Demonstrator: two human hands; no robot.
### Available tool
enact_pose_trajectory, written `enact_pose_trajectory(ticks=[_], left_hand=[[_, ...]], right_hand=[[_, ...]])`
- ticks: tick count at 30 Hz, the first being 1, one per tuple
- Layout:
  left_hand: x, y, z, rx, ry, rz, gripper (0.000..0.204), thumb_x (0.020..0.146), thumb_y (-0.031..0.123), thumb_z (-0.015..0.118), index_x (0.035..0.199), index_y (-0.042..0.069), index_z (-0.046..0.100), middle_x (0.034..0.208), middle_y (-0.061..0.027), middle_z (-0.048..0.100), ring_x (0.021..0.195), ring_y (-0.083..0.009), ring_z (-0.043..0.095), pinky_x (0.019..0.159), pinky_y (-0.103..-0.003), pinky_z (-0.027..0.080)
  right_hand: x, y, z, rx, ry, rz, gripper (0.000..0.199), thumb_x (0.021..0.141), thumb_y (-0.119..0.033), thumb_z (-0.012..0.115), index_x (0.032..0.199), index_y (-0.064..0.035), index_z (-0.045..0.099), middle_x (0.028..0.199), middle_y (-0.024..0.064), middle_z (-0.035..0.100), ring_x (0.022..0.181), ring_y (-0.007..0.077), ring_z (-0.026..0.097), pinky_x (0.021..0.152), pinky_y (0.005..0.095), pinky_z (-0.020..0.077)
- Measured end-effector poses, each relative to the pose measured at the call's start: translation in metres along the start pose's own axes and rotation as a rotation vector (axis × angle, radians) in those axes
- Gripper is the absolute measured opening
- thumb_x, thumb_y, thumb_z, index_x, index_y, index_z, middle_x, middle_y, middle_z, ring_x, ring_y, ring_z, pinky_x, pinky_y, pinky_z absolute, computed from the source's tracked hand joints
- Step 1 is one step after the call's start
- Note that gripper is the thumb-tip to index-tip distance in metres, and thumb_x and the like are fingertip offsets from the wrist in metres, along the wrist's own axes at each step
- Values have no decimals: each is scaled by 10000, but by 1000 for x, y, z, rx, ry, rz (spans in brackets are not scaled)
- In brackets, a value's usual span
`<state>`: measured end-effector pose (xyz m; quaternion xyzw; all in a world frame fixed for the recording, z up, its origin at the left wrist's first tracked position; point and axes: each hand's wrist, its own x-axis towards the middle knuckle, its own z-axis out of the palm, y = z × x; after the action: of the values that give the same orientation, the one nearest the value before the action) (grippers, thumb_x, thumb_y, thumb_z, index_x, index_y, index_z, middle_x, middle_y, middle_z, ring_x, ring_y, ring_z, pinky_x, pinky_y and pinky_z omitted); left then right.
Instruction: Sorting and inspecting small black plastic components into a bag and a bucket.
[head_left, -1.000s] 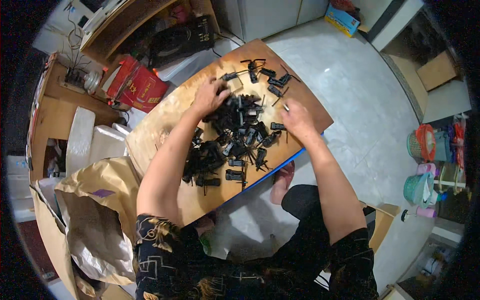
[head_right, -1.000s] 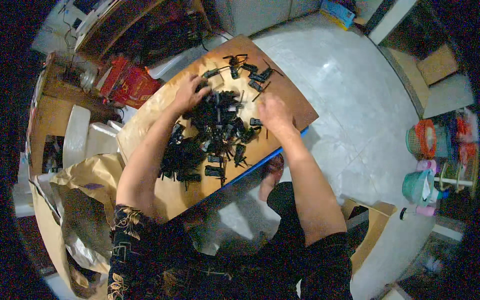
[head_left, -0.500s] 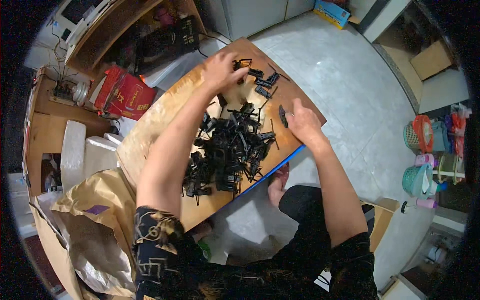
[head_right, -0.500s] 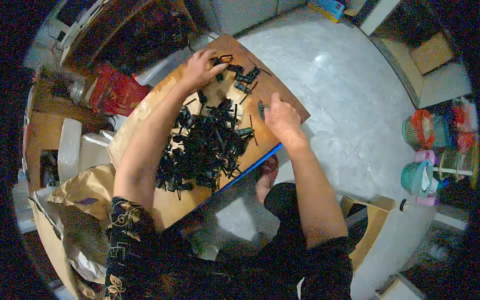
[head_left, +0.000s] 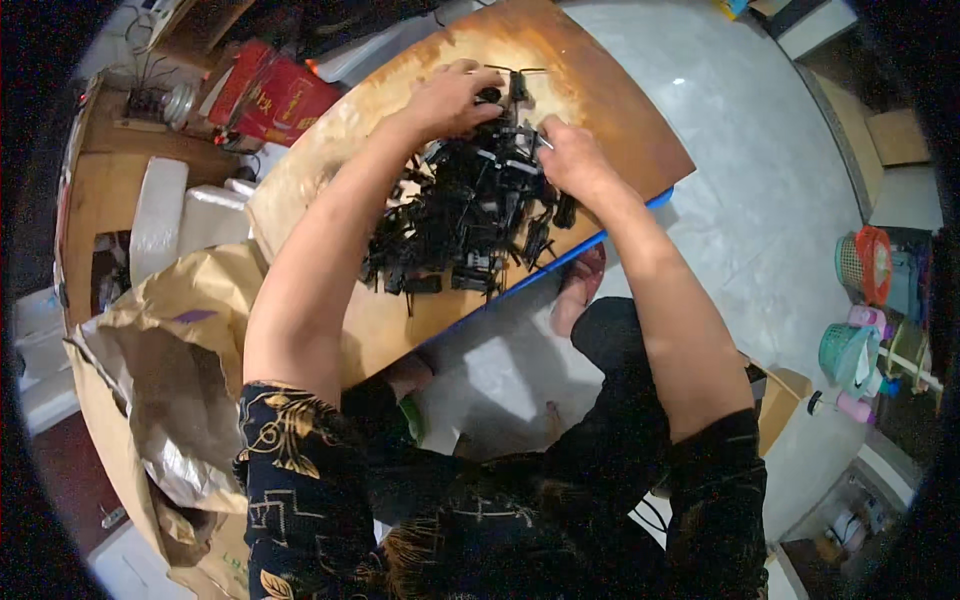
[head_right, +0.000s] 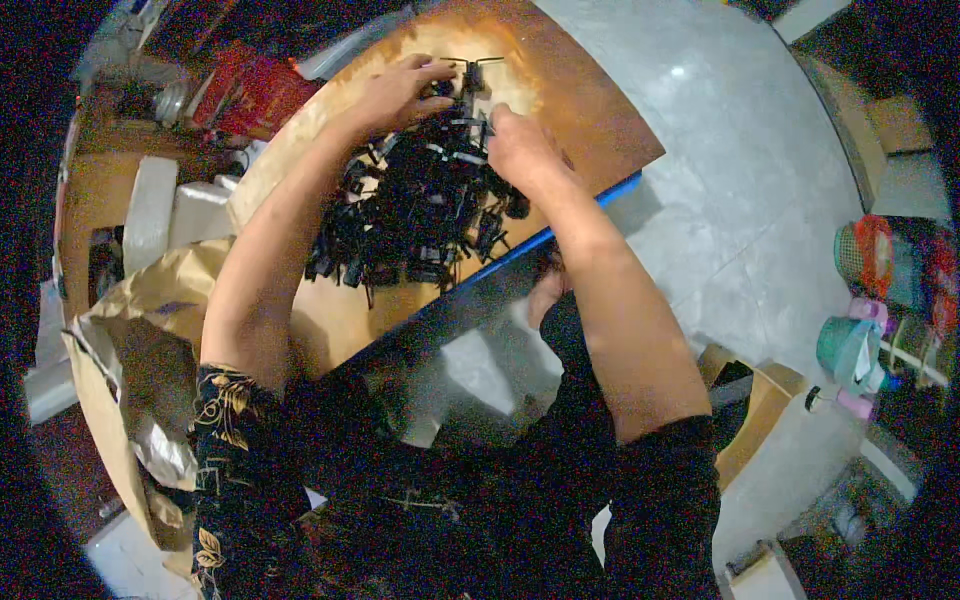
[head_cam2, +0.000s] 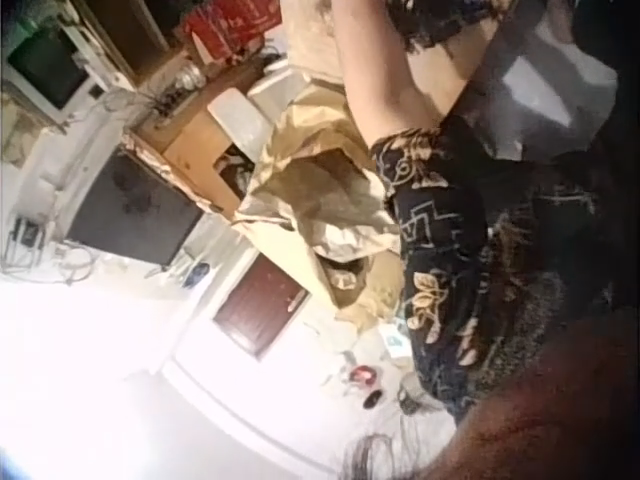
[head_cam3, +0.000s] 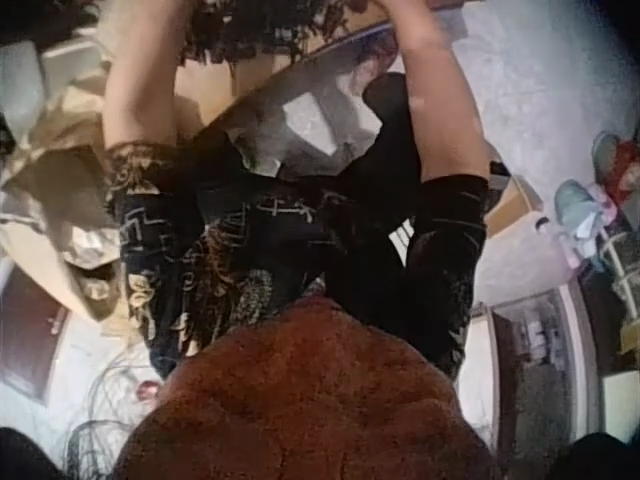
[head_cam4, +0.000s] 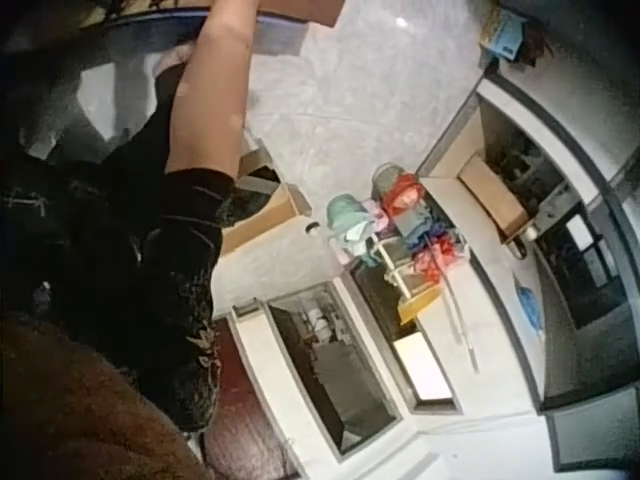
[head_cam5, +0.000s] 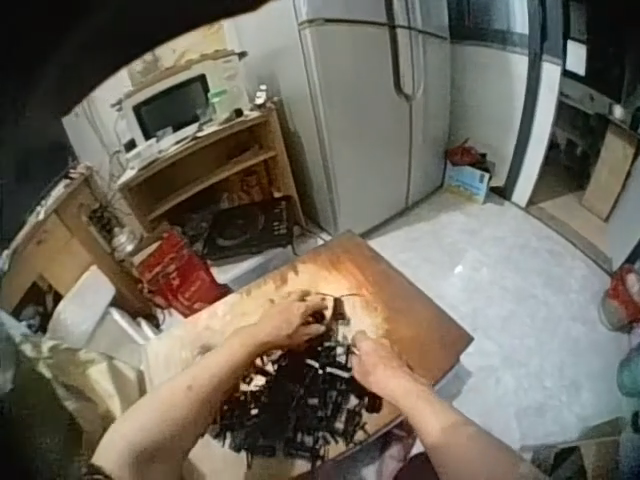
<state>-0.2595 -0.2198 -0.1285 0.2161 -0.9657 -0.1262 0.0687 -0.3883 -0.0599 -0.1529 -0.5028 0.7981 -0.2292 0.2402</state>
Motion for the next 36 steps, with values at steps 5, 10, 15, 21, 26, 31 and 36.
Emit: enact_pose_trajectory(ticks=[5,10,15,21,26,31,36], left_hand=[[-101,37,-46,-92,405,-115,226,780,151,590,987,63,572,956,-145,556,880,-308,555,729,-382,451],[-209,135,-20,-150,375,-210,204,753,91,605,941,60,532,864,-122,514,663,-307,552,596,-369,471],[-217,173,27,-190,308,-394,278,736,124,639,975,79,505,921,-124,462,731,-325,546,625,-398,467],[-213,147,35,-188,324,-437,292,709,97,644,956,86,489,943,-124,457,803,-337,539,653,-426,457],[-221,133,32,-102,241,-307,226,713,21,569,916,66,479,896,-136,457,788,-343,544,638,-441,459],[-226,122,26,55,174,-442,164,731,-11,496,881,50,474,889,-154,458,762,-364,544,628,-453,456],[-231,106,32,-157,468,-511,159,709,-11,523,854,53,506,864,-151,479,733,-365,529,610,-427,447]], right_hand=[[1,-20,0,5,-61,-12,275,777,-115,462,1037,-46,519,1004,244,562,988,392,526,835,464,421],[5,-18,-4,-40,75,-112,250,775,-140,471,992,-34,536,990,211,580,956,384,541,832,457,427],[-9,-36,-6,-9,127,-190,247,774,-210,513,935,-27,557,972,208,584,942,370,547,818,454,427],[-16,-38,-13,21,65,-186,250,778,-240,513,931,-52,575,966,202,591,933,377,547,816,450,427],[-18,-39,-15,9,106,-251,268,777,-253,552,955,-54,578,915,201,605,898,351,570,772,421,444],[-26,-51,-15,9,90,-281,271,783,-259,551,944,-43,579,908,207,604,894,355,569,769,423,443],[-24,-61,-15,41,126,-333,262,790,-252,546,923,-29,579,881,210,606,864,357,575,756,425,448]])
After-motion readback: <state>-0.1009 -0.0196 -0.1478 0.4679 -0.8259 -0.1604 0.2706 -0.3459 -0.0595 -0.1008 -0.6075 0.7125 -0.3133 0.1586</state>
